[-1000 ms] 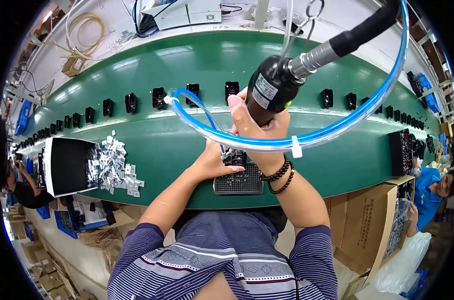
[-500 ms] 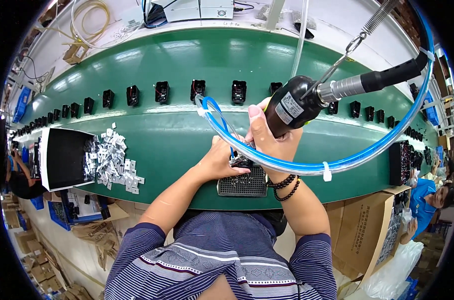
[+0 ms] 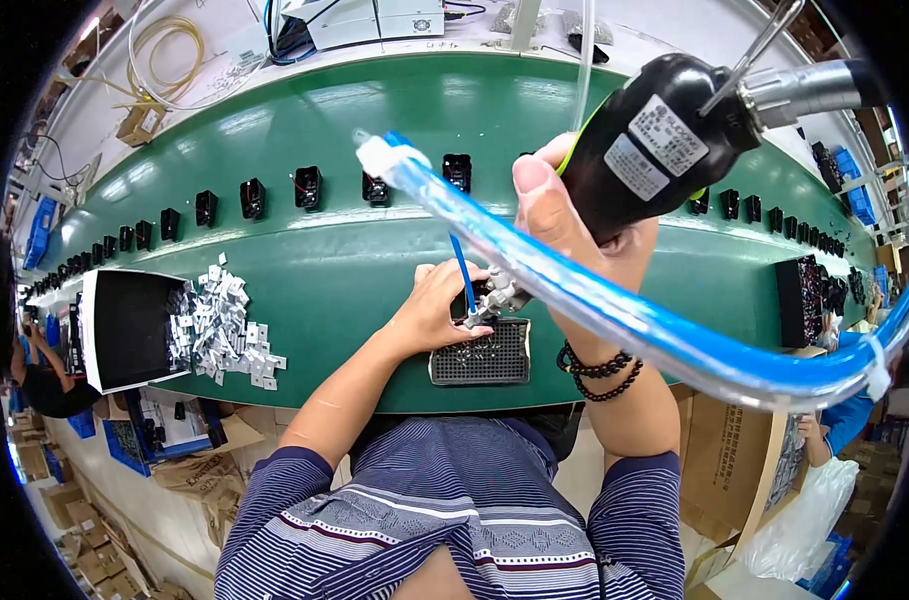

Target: The person assembles electronic device casings by placing screws into them and tightening the screws with a pneumatic screwdriver.

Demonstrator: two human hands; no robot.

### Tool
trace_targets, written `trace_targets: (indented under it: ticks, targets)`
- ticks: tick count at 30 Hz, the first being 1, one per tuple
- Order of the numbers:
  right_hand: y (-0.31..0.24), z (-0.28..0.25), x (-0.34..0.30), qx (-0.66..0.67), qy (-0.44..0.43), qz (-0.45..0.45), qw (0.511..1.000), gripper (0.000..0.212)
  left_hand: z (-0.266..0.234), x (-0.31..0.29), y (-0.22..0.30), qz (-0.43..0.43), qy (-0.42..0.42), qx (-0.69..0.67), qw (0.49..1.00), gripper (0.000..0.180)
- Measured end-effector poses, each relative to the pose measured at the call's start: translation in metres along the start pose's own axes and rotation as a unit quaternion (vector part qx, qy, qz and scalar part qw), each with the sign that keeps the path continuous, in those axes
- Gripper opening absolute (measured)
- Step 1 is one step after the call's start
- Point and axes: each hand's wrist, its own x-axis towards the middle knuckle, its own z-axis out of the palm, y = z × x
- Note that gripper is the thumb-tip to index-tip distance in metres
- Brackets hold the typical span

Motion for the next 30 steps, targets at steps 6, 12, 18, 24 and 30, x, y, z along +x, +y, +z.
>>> trace_targets:
  ticks: [6, 12, 18, 24, 30]
  targets:
    - [0.025, 0.001, -0.022, -0.032, -0.017, 0.05, 0.998, 0.013, 0.005, -0.002, -0.003, 0.028, 0.02, 0.024, 0.999, 0.078]
    - [0.035, -0.006, -0.028, -0.06, -0.001, 0.047, 0.997, 0.012, 0.001, -0.001, 0.003, 0.022, 0.028, 0.011, 0.999, 0.078]
    - [0.036, 0.001, -0.031, -0.052, 0.01, 0.04, 0.998, 0.011, 0.004, -0.002, -0.002, 0.015, 0.028, -0.018, 0.999, 0.079]
    - [0.037, -0.001, -0.023, -0.049, -0.003, 0.033, 0.998, 0.01, -0.001, 0.001, 0.003, 0.017, 0.019, 0.002, 1.0, 0.077]
    - [-0.027, -0.035, 0.007, -0.032, -0.002, -0.023, 0.999, 0.014, -0.004, 0.026, 0.017, -0.008, -0.01, 0.011, 1.0, 0.074]
